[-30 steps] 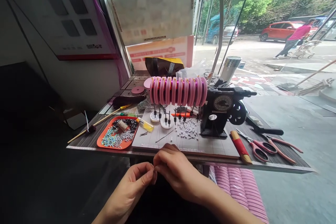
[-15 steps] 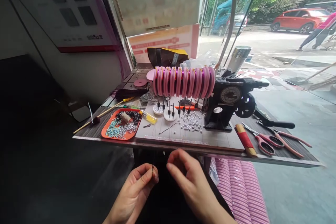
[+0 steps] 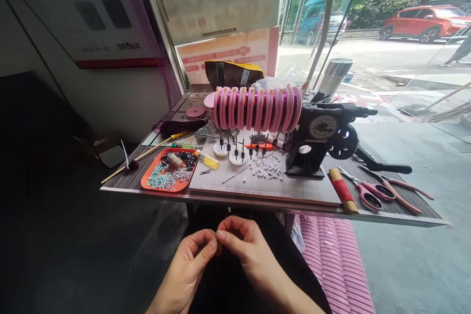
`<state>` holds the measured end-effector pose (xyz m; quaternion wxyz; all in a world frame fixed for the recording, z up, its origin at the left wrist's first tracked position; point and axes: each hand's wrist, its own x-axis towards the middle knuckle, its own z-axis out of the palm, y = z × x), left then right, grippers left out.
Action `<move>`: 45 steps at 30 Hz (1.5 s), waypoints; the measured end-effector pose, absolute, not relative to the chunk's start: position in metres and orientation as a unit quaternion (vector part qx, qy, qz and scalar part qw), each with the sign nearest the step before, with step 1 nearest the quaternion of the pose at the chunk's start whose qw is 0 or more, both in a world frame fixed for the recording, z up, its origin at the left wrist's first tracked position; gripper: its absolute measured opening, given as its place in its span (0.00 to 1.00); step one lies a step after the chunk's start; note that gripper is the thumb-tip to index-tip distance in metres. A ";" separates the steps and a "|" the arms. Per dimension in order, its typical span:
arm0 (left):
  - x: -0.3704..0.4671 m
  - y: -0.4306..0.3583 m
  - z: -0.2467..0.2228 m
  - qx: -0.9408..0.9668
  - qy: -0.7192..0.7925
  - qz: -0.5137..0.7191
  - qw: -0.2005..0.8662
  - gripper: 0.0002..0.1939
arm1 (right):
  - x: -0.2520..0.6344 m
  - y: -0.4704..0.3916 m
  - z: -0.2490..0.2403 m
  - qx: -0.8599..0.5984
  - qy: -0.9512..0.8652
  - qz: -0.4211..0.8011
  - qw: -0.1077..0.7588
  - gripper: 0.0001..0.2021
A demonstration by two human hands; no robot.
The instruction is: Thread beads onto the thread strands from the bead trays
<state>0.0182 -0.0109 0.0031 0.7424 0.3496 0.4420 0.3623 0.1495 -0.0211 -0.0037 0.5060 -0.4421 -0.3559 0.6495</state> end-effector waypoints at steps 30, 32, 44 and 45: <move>0.015 -0.020 -0.009 0.271 0.453 0.371 0.764 0.07 | 0.160 -0.025 -0.003 -0.438 -0.467 0.614 0.462 0.14; 0.015 -0.019 -0.007 0.270 0.444 0.370 0.770 0.07 | 0.160 -0.024 -0.001 -0.430 -0.454 0.629 0.462 0.15; 0.017 -0.020 -0.004 0.262 0.441 0.372 0.773 0.08 | 0.161 -0.024 -0.001 -0.393 -0.421 0.673 0.465 0.15; 0.017 -0.021 -0.003 0.257 0.446 0.376 0.770 0.09 | 0.161 -0.024 -0.001 -0.393 -0.422 0.672 0.465 0.15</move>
